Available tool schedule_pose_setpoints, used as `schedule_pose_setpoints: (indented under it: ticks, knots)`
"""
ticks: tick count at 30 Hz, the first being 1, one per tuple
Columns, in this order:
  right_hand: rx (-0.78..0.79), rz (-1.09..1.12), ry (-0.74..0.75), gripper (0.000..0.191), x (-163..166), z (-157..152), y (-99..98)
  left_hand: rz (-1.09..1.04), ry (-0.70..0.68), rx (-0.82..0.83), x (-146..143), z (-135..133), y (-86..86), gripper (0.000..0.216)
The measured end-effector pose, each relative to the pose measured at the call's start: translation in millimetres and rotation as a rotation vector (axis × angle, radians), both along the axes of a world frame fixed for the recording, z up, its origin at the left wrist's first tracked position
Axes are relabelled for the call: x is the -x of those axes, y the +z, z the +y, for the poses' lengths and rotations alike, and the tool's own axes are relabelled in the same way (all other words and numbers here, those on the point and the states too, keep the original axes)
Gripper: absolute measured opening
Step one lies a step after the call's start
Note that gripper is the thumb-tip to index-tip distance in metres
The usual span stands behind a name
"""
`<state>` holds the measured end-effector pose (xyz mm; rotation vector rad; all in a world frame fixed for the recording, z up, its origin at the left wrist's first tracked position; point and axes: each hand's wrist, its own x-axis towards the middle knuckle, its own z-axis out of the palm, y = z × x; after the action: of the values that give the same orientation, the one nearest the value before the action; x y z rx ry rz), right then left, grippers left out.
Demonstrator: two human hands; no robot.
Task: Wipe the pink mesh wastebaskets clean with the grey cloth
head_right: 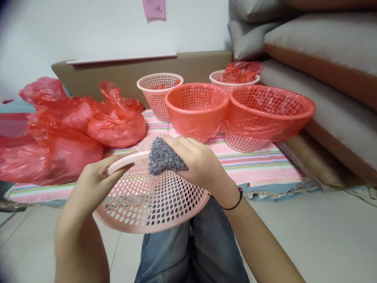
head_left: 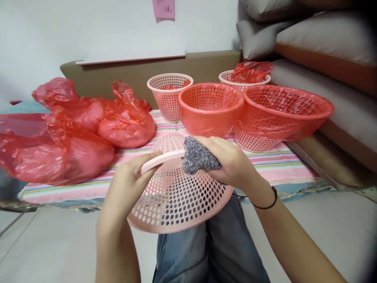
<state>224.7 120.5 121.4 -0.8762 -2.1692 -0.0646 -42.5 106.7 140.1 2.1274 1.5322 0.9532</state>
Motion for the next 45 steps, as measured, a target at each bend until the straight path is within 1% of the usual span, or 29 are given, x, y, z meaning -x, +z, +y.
schedule_pose_setpoints:
  ticks: [2, 5, 9, 12, 15, 19, 22, 25, 28, 30, 32, 34, 35, 36, 38, 40, 41, 43, 45]
  knots:
    - [0.008, 0.03, -0.025, 0.055, -5.3, -0.8, -9.9, -0.047, -0.007, 0.045, -3.7, 1.7, -1.1, 0.038]
    - [0.02, 0.074, -0.03, 0.058, -14.0, -6.1, -23.9, -0.07, -0.011, 0.066, -5.5, -1.3, -3.7, 0.038]
    - [0.043, 0.199, -0.078, 0.061, -21.7, -18.0, -48.5, -0.087, 0.057, 0.061, 3.1, -9.3, -13.3, 0.039]
    - [0.038, 0.304, -0.174, 0.062, -22.9, -30.6, -76.5, -0.117, 0.079, 0.047, 12.7, -16.7, -23.5, 0.04]
    - [0.063, 0.436, -0.305, 0.063, -17.6, -46.3, -112.0, -0.149, 0.125, 0.025, 21.1, -24.3, -32.2, 0.038]
    - [0.183, 0.687, -0.501, 0.061, 3.5, -71.2, -161.6, -0.17, 0.183, -0.028, 32.6, -32.7, -41.8, 0.035]
    - [0.325, 0.872, -0.628, 0.061, 27.5, -92.1, -190.7, -0.163, 0.221, -0.074, 43.2, -38.0, -49.6, 0.032]
    - [0.509, 1.003, -0.654, 0.063, 50.6, -112.3, -209.0, -0.171, 0.275, -0.106, 53.1, -42.5, -56.2, 0.029]
    - [0.626, 1.069, -0.654, 0.066, 63.9, -124.6, -216.9, -0.178, 0.334, -0.112, 59.2, -45.2, -58.9, 0.028]
    - [0.65, 1.071, -0.647, 0.064, 63.9, -124.1, -214.0, -0.184, 0.382, -0.109, 60.5, -46.3, -58.8, 0.029]
    - [0.615, 1.032, -0.639, 0.061, 55.1, -115.4, -201.3, -0.198, 0.461, -0.101, 59.5, -47.5, -58.7, 0.032]
    - [0.516, 0.969, -0.64, 0.059, 37.5, -100.0, -177.0, -0.226, 0.56, -0.074, 56.5, -49.4, -60.1, 0.036]
    - [0.465, 0.929, -0.624, 0.058, 25.8, -90.9, -160.7, -0.236, 0.593, -0.053, 54.2, -50.6, -61.4, 0.039]
    - [0.415, 0.885, -0.602, 0.057, 12.9, -81.5, -142.2, -0.244, 0.597, -0.033, 51.3, -51.9, -63.1, 0.042]
    - [0.341, 0.726, -0.527, 0.056, -13.4, -63.8, -102.0, -0.269, 0.521, -0.032, 44.2, -54.2, -66.2, 0.053]
    - [0.247, 0.519, -0.401, 0.057, -33.9, -49.3, -63.3, -0.324, 0.39, -0.114, 35.7, -55.4, -66.9, 0.068]
    - [0.206, 0.414, -0.327, 0.058, -40.1, -43.5, -46.5, -0.356, 0.337, -0.17, 31.2, -55.3, -65.7, 0.071]
    - [0.138, 0.245, -0.223, 0.057, -42.7, -34.6, -20.3, -0.379, 0.274, -0.264, 22.7, -53.6, -60.1, 0.071]
    - [0.099, 0.134, -0.148, 0.055, -34.6, -28.8, -4.3, -0.321, 0.24, -0.317, 15.8, -49.9, -51.3, 0.067]
